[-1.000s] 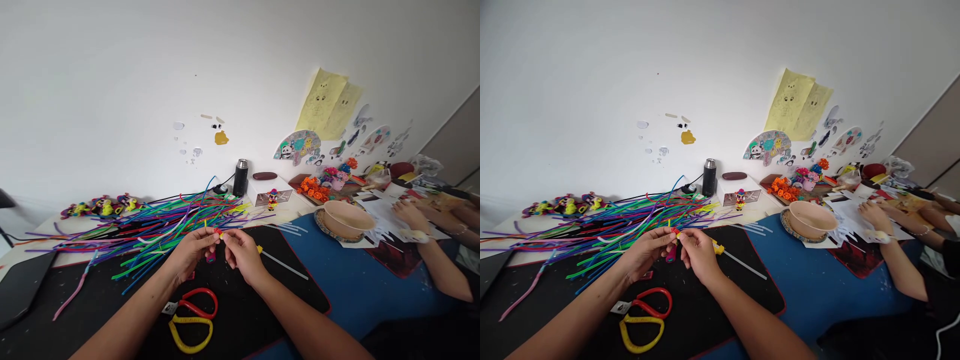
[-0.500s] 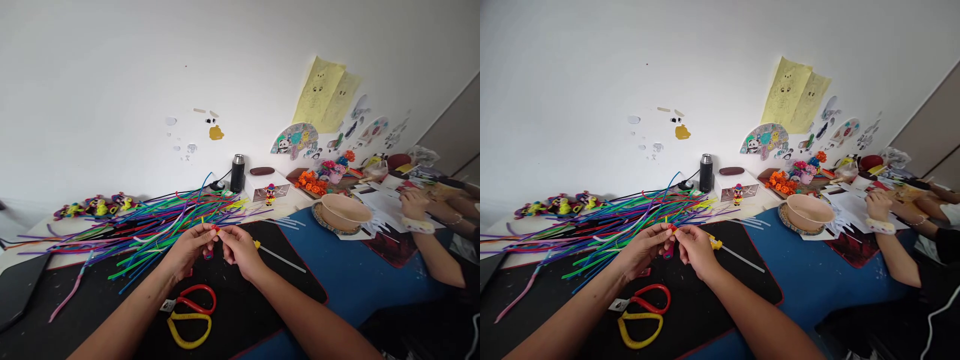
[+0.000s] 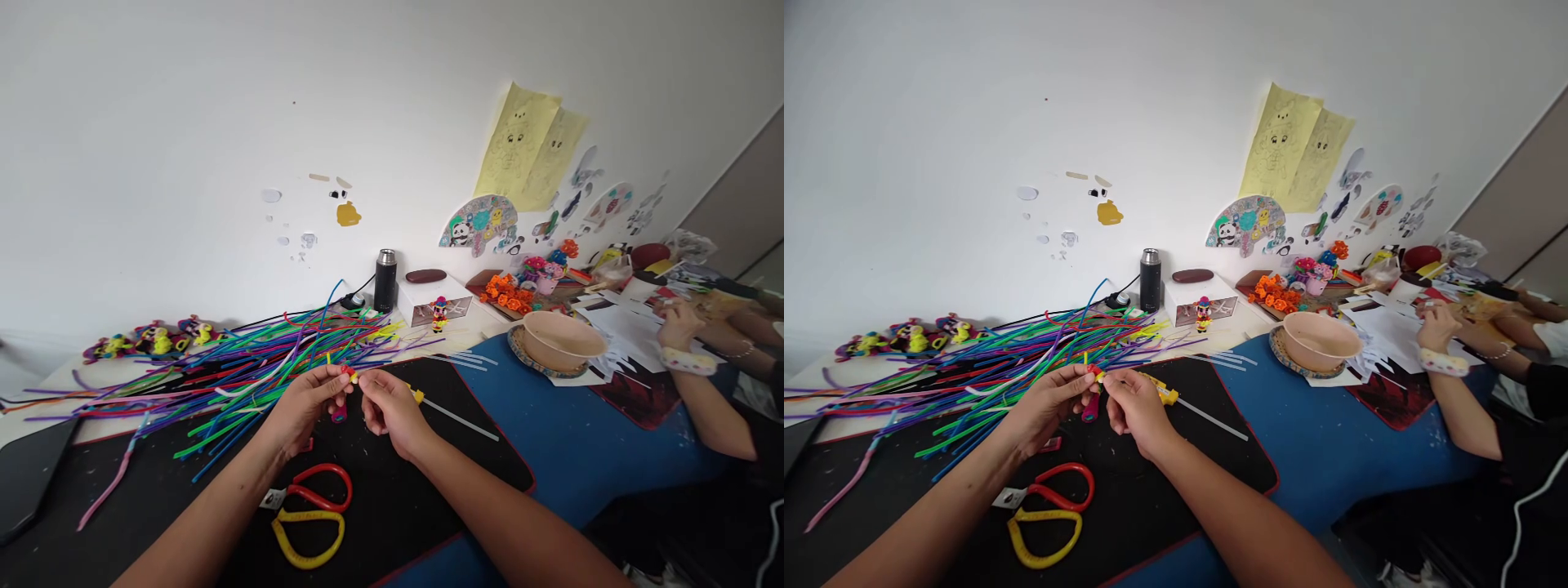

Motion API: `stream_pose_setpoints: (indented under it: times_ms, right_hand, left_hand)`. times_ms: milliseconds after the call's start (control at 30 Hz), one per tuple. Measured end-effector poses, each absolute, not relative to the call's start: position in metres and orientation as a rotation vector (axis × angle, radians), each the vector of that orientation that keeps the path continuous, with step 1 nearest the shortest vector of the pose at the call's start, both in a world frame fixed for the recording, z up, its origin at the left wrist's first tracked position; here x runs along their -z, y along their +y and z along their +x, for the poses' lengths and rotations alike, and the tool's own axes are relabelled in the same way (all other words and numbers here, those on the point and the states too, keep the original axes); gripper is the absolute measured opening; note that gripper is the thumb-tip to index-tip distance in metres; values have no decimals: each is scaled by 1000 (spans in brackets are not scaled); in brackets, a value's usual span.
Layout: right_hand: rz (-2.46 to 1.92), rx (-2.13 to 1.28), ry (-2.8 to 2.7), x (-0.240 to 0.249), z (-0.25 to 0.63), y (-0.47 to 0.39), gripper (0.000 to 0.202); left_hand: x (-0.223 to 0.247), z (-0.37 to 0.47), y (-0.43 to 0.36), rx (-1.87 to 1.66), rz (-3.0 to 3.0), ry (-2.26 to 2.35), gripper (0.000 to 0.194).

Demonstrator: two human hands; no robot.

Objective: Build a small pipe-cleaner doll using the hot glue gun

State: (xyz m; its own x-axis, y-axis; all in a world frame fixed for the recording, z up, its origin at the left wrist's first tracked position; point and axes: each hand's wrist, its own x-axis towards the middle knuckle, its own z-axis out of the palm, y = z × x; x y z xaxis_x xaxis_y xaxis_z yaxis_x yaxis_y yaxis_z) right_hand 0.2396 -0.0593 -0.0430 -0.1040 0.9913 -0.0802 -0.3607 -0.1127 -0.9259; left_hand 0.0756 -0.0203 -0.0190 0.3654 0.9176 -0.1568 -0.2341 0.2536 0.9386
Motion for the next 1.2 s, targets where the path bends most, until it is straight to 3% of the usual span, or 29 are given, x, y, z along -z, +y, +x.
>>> stream_pose_setpoints:
  times_ms: [733,933,1200]
  right_hand:
    - [-984,-1407,-817,43,237,-55,30]
    - [-983,-1388,-749,42,252,-52,37]
    - [-1047,-1402,-766,44,266,-58,38]
  left_hand:
    - [25,75,-17,-801,1376,935,51]
    - [11,44,2,-1012,1536,1205,49]
    - [20,45,-4,-384,2230,1784,39]
